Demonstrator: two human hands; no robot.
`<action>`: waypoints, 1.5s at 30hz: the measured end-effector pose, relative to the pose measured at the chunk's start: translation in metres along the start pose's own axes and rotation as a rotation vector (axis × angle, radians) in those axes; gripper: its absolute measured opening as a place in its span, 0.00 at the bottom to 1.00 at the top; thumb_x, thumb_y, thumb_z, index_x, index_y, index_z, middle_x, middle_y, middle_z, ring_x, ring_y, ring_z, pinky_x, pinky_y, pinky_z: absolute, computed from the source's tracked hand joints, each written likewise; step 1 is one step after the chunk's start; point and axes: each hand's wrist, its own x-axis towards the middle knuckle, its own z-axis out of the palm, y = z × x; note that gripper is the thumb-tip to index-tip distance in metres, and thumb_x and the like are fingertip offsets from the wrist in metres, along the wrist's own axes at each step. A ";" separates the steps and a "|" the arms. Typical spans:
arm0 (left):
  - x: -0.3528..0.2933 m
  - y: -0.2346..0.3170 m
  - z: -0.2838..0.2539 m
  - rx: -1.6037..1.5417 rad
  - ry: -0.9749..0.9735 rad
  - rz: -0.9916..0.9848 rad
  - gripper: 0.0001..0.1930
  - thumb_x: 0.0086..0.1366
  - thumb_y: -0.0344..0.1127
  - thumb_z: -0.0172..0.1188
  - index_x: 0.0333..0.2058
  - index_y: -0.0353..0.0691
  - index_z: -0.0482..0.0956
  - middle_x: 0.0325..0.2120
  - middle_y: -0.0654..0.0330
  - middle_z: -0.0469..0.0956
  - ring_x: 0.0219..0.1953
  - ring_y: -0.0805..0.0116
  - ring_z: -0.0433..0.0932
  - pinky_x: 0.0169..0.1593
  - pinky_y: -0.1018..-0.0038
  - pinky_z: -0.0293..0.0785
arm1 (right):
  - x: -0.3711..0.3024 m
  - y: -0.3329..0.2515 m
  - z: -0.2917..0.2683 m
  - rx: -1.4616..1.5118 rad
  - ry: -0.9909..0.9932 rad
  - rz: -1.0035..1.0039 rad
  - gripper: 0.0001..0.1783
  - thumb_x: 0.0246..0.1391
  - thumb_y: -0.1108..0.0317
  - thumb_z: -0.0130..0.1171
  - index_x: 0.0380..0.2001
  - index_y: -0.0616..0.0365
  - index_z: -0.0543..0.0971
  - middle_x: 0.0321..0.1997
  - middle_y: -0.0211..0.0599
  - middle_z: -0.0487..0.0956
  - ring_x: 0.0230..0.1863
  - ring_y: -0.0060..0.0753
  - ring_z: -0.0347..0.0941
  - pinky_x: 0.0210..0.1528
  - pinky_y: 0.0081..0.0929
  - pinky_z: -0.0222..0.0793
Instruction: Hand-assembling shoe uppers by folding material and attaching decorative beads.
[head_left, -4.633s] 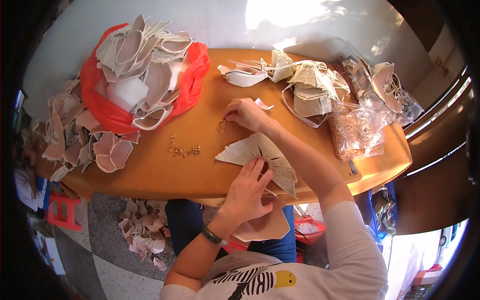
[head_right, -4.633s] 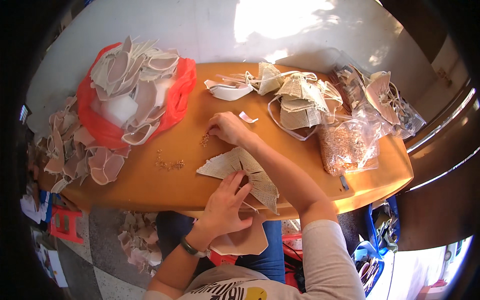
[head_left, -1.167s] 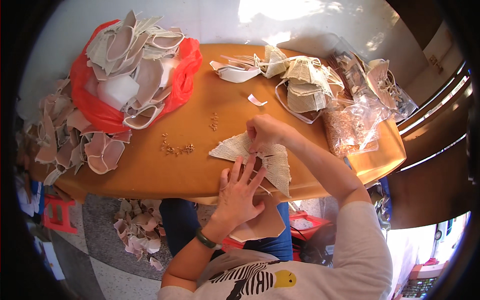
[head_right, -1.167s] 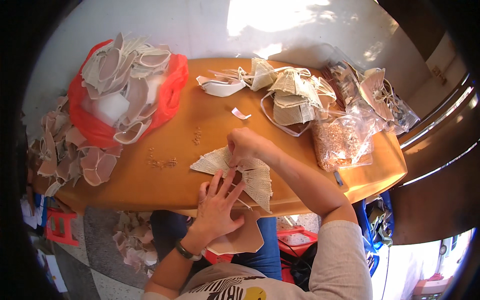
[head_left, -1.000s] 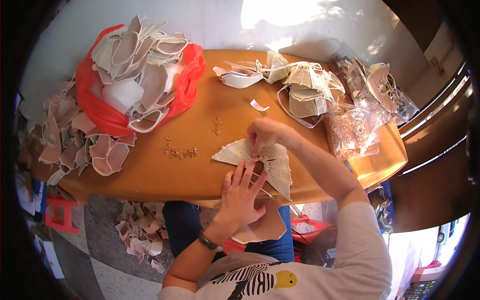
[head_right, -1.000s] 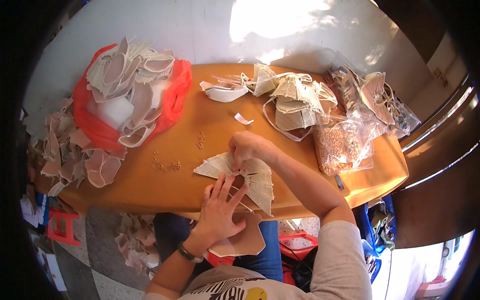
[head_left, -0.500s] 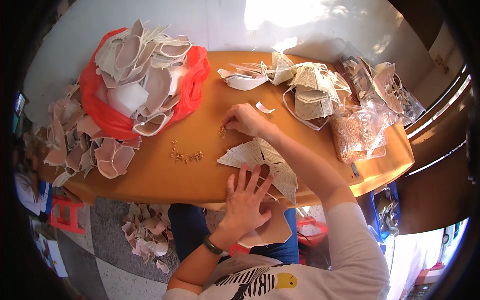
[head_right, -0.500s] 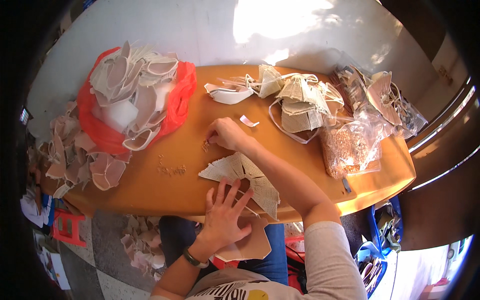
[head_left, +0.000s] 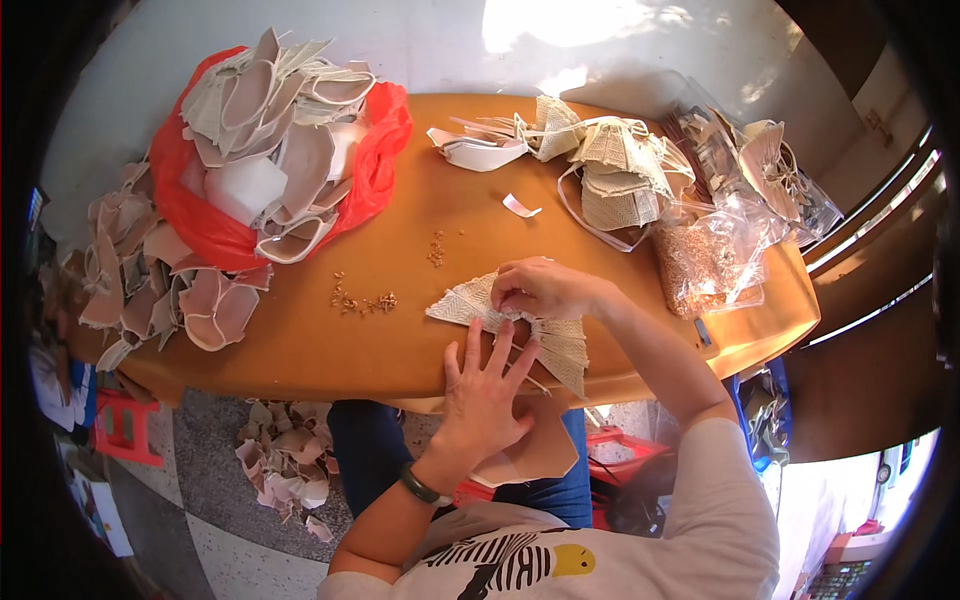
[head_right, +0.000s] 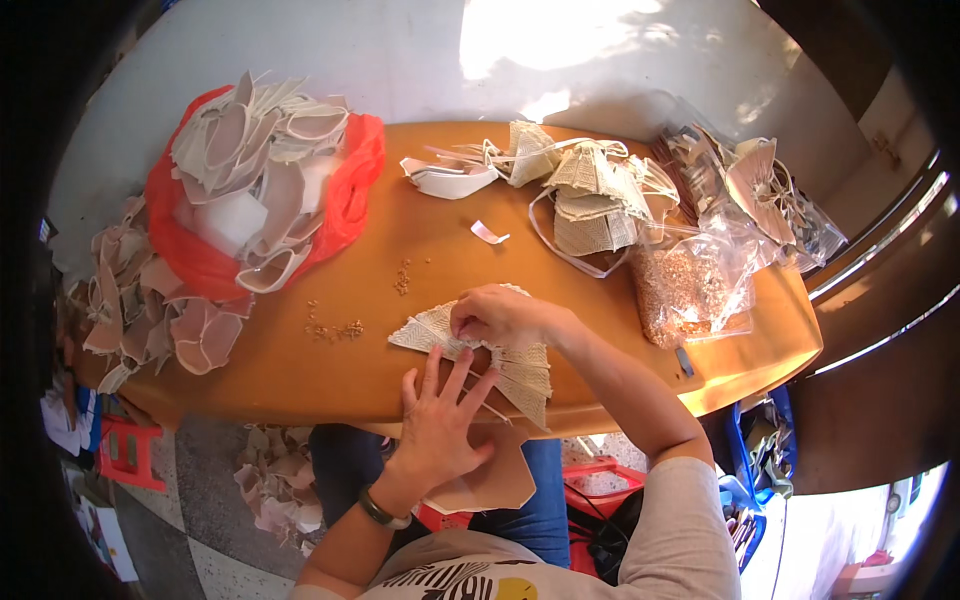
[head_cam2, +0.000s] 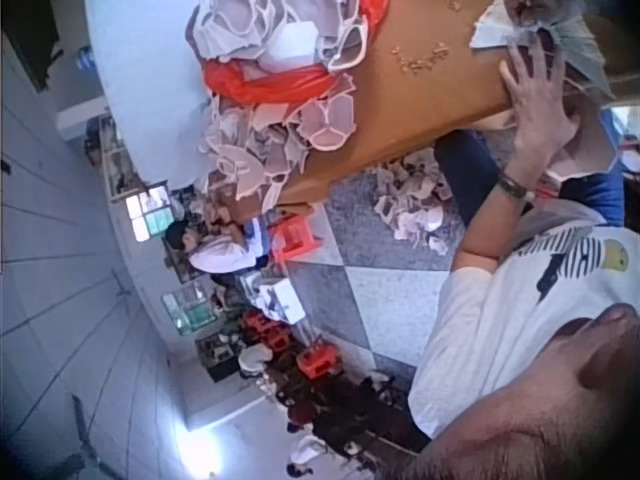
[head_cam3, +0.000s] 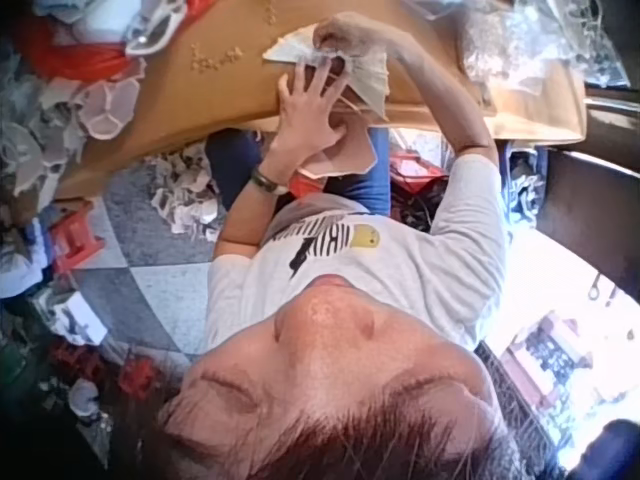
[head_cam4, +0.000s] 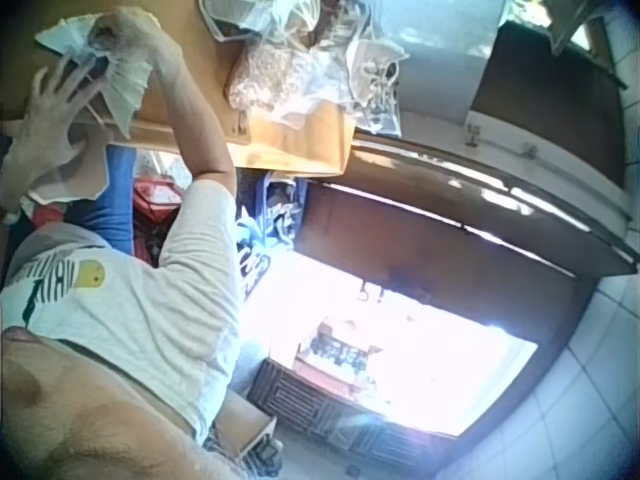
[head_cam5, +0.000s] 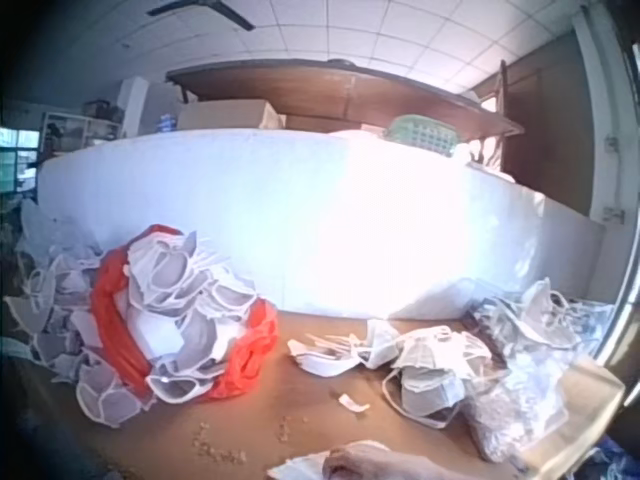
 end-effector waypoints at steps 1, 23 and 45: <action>-0.001 0.000 0.000 0.009 0.005 -0.003 0.48 0.41 0.48 0.71 0.64 0.56 0.62 0.66 0.50 0.54 0.68 0.38 0.47 0.62 0.40 0.47 | -0.001 0.002 0.003 -0.007 0.000 -0.003 0.05 0.53 0.70 0.59 0.34 0.56 0.79 0.37 0.38 0.77 0.43 0.43 0.74 0.45 0.37 0.68; -0.002 -0.002 0.004 -0.009 0.029 0.020 0.48 0.40 0.48 0.71 0.64 0.55 0.63 0.67 0.49 0.52 0.68 0.38 0.47 0.62 0.42 0.47 | 0.003 0.002 0.002 -0.008 -0.007 -0.045 0.06 0.50 0.71 0.62 0.32 0.58 0.80 0.35 0.39 0.78 0.38 0.42 0.76 0.40 0.36 0.70; -0.002 -0.001 0.002 0.001 0.010 0.012 0.48 0.41 0.48 0.71 0.64 0.55 0.62 0.68 0.49 0.51 0.69 0.38 0.46 0.63 0.41 0.47 | 0.023 -0.011 -0.001 -0.014 -0.067 0.283 0.10 0.41 0.69 0.65 0.30 0.59 0.82 0.31 0.41 0.82 0.37 0.40 0.79 0.37 0.34 0.73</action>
